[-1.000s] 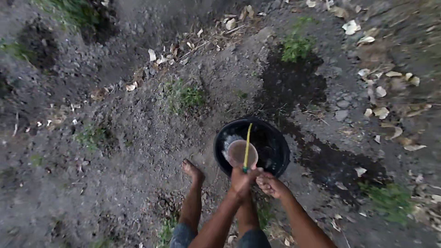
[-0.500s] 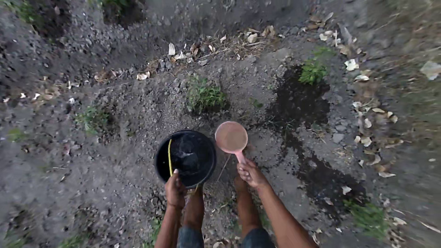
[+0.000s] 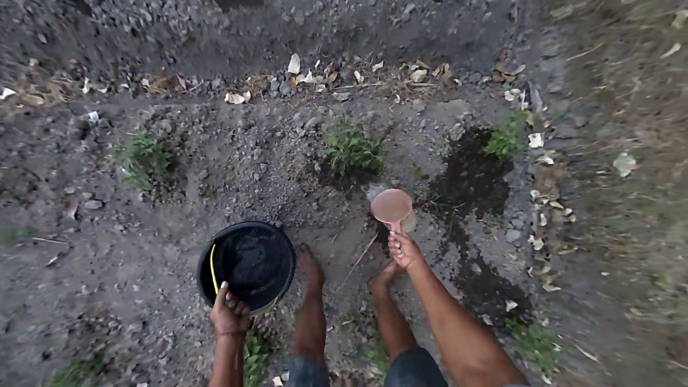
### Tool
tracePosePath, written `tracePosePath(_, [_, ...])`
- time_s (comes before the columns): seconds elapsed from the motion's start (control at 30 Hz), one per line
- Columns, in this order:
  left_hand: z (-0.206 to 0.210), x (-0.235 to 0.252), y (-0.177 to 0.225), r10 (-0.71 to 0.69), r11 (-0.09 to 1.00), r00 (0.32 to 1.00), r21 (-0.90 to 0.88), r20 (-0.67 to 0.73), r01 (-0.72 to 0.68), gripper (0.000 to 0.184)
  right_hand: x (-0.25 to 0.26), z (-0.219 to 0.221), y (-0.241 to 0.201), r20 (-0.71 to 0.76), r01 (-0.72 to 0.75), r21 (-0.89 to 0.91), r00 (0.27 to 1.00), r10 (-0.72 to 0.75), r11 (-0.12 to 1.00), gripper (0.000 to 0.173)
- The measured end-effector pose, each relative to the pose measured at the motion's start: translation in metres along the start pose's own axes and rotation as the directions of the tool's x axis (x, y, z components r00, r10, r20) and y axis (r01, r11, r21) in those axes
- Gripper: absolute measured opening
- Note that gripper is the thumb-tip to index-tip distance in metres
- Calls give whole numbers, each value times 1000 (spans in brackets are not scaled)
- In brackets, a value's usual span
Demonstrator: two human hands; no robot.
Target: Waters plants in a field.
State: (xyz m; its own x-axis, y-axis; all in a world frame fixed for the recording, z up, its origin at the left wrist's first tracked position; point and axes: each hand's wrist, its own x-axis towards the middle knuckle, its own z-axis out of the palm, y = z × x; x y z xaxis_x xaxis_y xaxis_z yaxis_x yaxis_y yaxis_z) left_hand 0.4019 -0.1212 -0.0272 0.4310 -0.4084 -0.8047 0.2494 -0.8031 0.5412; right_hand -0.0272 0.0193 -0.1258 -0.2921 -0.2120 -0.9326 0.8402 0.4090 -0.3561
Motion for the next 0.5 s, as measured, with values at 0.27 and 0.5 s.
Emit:
tracePosePath(0.27, [-42, 31, -9, -54, 998, 998, -27, -16, 54, 43, -5, 41, 14, -285, 35, -119, 956, -67, 992, 7])
tracePosePath(0.5, [-72, 40, -12, -21, 999, 998, 42, -58, 23, 14, -20, 60, 34, -247, 52, 32, 968, -42, 998, 24])
